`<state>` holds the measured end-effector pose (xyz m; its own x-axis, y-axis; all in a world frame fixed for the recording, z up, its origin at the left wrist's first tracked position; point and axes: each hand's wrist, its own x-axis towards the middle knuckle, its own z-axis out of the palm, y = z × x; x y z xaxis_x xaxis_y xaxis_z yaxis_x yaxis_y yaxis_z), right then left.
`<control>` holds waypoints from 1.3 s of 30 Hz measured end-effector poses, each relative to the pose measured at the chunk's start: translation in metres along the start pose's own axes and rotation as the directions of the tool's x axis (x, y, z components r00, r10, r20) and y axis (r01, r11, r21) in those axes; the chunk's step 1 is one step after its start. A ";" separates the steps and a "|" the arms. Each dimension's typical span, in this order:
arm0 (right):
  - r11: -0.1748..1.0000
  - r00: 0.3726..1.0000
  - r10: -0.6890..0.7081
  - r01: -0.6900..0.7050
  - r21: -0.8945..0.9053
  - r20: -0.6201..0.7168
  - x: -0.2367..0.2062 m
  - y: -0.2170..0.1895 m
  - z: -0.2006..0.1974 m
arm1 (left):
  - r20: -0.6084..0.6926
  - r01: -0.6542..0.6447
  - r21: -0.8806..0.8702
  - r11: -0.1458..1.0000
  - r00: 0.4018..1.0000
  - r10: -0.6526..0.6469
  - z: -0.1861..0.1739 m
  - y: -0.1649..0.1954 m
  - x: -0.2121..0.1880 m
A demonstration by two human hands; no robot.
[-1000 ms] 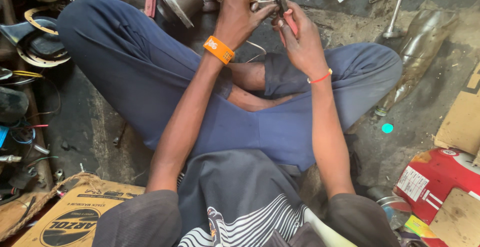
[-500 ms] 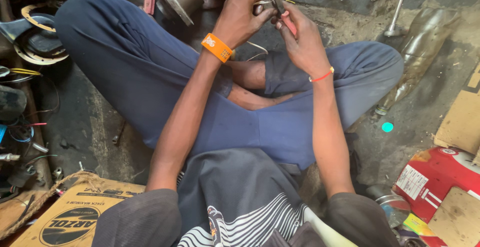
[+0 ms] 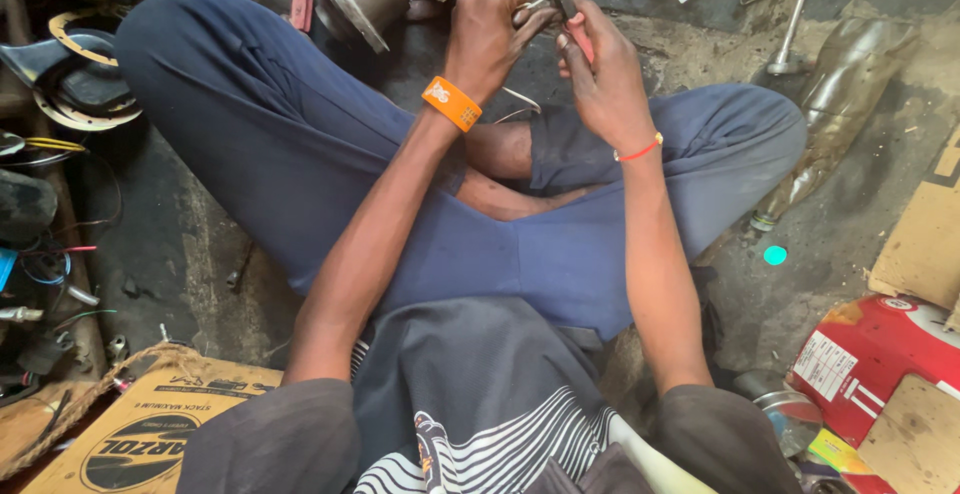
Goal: The person sits cross-legged on the floor and works on a small electrical component, likely a motor or generator. They use pliers to strip and twist wires, handling the component with both hands throughout the process.
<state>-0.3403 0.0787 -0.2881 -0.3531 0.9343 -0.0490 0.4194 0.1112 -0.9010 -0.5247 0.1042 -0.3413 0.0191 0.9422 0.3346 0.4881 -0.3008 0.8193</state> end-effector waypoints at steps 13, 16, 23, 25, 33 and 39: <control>0.984 0.990 0.089 -0.072 0.162 -0.105 0.004 0.017 0.021 | -0.107 0.070 0.086 0.994 0.992 -0.061 -0.009 0.018 0.010; 0.983 0.986 0.099 -0.077 0.167 -0.132 0.005 0.022 0.027 | -0.117 0.102 0.068 0.992 0.989 -0.093 -0.013 0.021 0.013; 0.945 0.966 0.196 -0.139 0.295 -0.171 0.006 0.030 0.044 | -0.212 0.165 0.139 0.977 0.968 -0.134 -0.005 0.012 0.012; 0.915 0.960 0.227 -0.153 0.374 -0.163 0.007 0.032 0.048 | -0.192 0.179 0.137 0.974 0.970 -0.151 0.001 0.008 0.010; 0.682 0.921 0.337 -0.096 0.725 -0.195 0.009 0.026 0.057 | -0.238 0.291 0.171 0.941 0.939 -0.247 0.027 0.010 0.001; 0.680 0.847 0.450 -0.120 0.723 -0.283 0.012 0.016 0.053 | -0.195 0.264 0.172 0.949 0.954 -0.230 0.033 0.026 0.000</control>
<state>-0.3816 0.0739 -0.3263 0.1261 0.9373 -0.3250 -0.2769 -0.2813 -0.9188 -0.4831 0.1011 -0.3353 -0.2639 0.9387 0.2217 0.6185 -0.0117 0.7857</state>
